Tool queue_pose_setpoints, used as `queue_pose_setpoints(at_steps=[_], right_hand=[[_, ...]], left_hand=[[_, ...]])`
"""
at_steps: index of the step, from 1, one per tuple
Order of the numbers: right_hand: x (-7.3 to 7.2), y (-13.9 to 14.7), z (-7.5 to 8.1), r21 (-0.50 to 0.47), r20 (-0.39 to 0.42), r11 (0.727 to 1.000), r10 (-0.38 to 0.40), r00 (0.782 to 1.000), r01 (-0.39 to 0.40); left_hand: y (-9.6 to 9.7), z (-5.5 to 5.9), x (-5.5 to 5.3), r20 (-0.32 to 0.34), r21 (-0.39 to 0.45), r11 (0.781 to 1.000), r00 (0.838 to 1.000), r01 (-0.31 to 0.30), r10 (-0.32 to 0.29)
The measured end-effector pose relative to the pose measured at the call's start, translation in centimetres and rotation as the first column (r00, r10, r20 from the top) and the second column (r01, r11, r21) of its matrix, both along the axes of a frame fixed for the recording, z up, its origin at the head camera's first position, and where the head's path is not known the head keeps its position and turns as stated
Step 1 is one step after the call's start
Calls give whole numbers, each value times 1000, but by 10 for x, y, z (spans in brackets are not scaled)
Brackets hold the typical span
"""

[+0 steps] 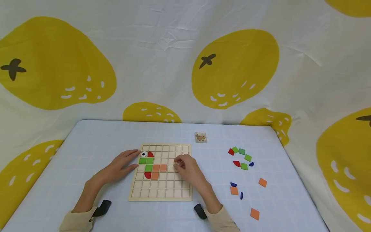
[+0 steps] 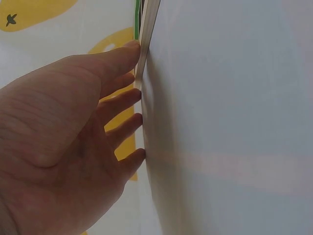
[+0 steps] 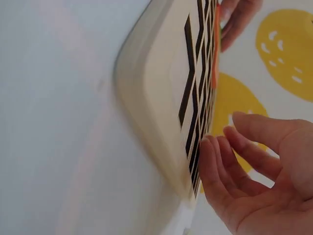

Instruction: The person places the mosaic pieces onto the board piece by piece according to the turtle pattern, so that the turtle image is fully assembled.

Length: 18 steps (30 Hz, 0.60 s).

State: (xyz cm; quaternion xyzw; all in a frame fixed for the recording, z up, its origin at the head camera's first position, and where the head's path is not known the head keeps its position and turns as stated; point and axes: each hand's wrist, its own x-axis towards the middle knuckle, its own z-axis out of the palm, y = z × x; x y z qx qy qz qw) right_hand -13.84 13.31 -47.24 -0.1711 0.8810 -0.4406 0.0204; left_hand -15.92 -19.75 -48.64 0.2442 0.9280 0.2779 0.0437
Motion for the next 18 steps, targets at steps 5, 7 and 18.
queue_pose_setpoints(at_steps=[5,7,18], right_hand=[[1,16,3,14,-16,998,-59,998,59],[2,22,3,21,-11,996,-91,996,91],[4,62,2,96,5,967,-236,972,235]], left_hand=[[-1,0,0,2,3,1000,1000,0,0],[0,0,1,7,5,1000,1000,-2,1],[0,2,1,16,8,1000,1000,-9,9]])
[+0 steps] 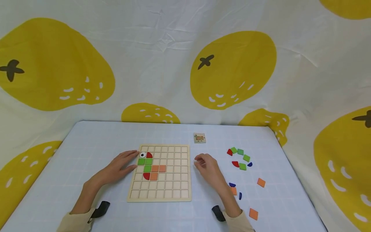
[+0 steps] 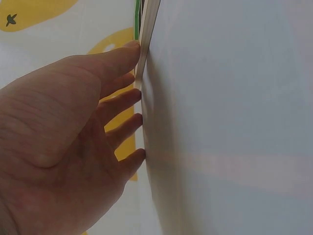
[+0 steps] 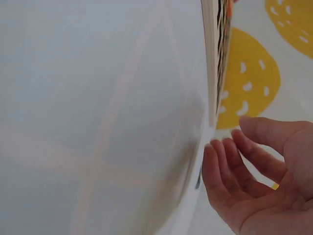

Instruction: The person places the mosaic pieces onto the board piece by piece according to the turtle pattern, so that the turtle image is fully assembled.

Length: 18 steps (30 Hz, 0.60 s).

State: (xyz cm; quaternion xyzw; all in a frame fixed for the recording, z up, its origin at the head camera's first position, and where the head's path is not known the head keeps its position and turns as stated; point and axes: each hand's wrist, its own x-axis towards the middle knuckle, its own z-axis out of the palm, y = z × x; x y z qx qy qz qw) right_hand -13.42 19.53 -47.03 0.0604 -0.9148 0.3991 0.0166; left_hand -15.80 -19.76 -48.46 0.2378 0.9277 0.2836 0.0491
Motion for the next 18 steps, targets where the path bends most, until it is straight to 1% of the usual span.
queue_pose_setpoints(at_steps=[7,13,18], right_hand=[[4,30,3,37,45,995,-93,995,91],[7,57,5,59,30,989,-135,990,133],[12,80,7,88,20,982,-171,985,169]], left_hand=[[1,1,0,2,-6,1000,1000,-7,7],[0,1,1,-11,-9,1000,1000,-9,9],[1,1,1,-12,-7,1000,1000,-11,11]])
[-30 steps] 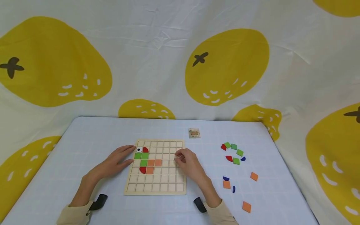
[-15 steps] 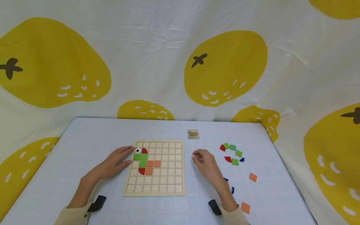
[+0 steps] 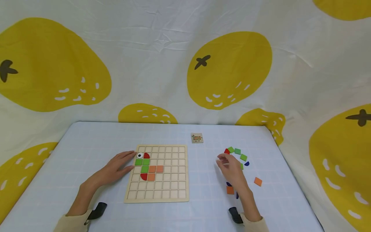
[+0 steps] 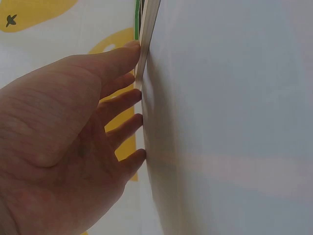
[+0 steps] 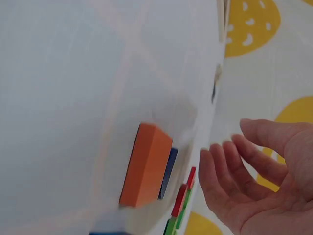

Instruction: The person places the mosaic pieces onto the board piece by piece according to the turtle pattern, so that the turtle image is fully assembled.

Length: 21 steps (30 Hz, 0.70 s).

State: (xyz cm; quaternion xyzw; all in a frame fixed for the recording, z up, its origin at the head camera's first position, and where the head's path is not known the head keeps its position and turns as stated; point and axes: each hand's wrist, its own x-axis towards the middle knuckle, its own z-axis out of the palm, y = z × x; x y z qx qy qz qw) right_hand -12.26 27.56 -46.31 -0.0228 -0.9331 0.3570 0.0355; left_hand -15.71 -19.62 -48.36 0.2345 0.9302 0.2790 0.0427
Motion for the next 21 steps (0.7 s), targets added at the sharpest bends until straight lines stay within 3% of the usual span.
queue_pose_setpoints(at_steps=[10,21], right_hand=[[15,37,4,42,1,995,-91,996,91],[23,61,-4,57,86,987,-157,984,152]], left_hand=[[1,1,0,-10,3,1000,1000,5,-5],[0,-1,0,-10,11,1000,1000,2,-2]])
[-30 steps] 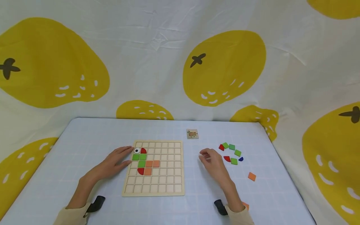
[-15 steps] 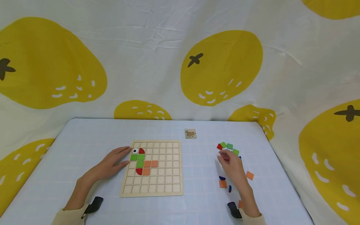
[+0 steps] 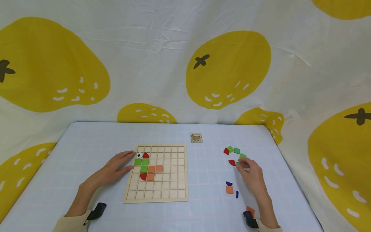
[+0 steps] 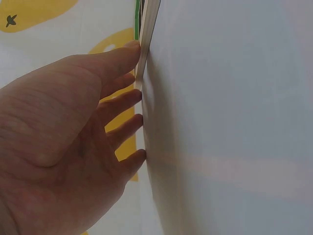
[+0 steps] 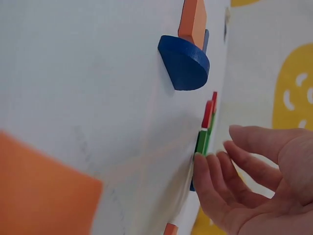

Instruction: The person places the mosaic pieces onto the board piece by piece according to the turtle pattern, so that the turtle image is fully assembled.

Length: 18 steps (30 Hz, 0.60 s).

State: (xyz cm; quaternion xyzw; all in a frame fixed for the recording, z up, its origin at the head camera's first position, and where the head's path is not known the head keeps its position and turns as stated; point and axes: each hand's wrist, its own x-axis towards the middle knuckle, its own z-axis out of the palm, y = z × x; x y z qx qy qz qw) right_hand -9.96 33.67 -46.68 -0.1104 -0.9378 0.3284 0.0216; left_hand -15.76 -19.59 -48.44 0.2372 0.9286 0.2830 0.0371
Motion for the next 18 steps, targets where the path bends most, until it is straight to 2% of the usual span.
queue_pose_setpoints(at_steps=[7,18], right_hand=[[-2,5,-6,8,39,1000,-26,999,26],[-5,5,-7,39,60,999,-3,998,0]], left_hand=[[0,1,0,6,-2,1000,1000,-2,2],[-1,3,1,-3,18,1000,1000,12,-12]])
